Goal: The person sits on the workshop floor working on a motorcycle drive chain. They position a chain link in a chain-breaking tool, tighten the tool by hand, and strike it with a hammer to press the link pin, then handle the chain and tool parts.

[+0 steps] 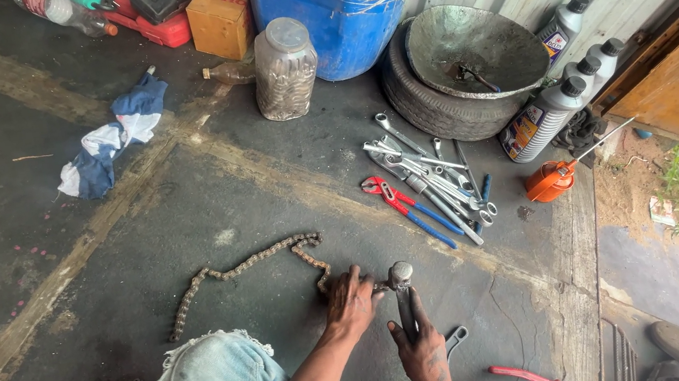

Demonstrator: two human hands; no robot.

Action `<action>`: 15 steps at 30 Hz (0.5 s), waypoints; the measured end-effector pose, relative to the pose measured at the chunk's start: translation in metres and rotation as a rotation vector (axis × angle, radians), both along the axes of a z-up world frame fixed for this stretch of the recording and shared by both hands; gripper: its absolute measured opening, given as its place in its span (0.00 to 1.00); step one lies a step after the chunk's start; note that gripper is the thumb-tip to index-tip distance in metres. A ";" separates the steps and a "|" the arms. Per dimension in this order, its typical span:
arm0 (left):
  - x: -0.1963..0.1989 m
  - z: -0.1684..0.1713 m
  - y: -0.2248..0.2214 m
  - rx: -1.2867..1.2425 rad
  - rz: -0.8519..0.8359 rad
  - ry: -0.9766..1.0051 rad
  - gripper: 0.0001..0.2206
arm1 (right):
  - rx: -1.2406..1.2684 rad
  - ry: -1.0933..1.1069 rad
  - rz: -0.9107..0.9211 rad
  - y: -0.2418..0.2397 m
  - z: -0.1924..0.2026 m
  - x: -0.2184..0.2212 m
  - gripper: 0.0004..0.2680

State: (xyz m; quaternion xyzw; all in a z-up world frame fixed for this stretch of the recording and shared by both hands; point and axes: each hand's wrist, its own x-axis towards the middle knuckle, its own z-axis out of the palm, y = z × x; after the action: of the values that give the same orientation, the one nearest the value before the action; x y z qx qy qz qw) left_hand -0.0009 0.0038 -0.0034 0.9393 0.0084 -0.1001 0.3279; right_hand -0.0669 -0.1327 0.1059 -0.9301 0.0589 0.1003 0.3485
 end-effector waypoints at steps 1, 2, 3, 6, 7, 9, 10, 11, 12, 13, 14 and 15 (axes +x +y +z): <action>0.006 -0.028 -0.005 -0.048 0.022 -0.152 0.21 | 0.010 0.007 -0.014 -0.001 -0.004 -0.001 0.31; 0.013 -0.056 -0.009 -0.092 0.038 -0.304 0.29 | 0.021 0.014 -0.027 -0.003 -0.007 -0.001 0.31; 0.010 -0.032 -0.005 -0.085 0.036 -0.314 0.29 | 0.029 0.004 -0.027 -0.007 -0.019 0.000 0.31; 0.013 -0.007 -0.003 -0.004 -0.002 -0.084 0.26 | 0.153 -0.345 0.101 -0.014 -0.037 0.008 0.29; 0.015 -0.033 -0.011 -0.017 0.021 -0.200 0.25 | 0.113 -0.260 0.054 -0.013 -0.032 0.004 0.30; 0.013 -0.038 -0.016 -0.034 0.042 -0.306 0.24 | 0.068 -0.166 0.004 -0.010 -0.018 0.000 0.31; 0.009 -0.016 -0.014 -0.041 0.025 -0.200 0.21 | 0.043 -0.065 -0.024 -0.007 -0.009 -0.001 0.30; 0.010 0.007 -0.005 -0.036 0.002 -0.102 0.18 | 0.028 0.028 -0.052 0.001 -0.001 0.001 0.30; 0.014 -0.002 -0.006 -0.031 -0.002 -0.102 0.18 | 0.033 0.029 -0.057 -0.001 -0.008 0.003 0.30; 0.017 -0.012 -0.010 -0.028 -0.013 -0.132 0.18 | 0.074 -0.036 -0.037 -0.004 -0.014 0.004 0.30; 0.019 -0.022 -0.013 -0.024 -0.024 -0.163 0.17 | 0.114 -0.101 -0.017 -0.008 -0.021 0.004 0.31; 0.023 -0.034 -0.016 -0.027 -0.026 -0.159 0.17 | 0.111 -0.098 -0.019 -0.006 -0.017 0.004 0.31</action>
State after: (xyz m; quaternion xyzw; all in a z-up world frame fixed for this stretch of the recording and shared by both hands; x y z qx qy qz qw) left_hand 0.0222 -0.0125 -0.0375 0.9398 -0.0311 -0.0294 0.3391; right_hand -0.0633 -0.1386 0.0892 -0.9125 0.0447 0.0546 0.4030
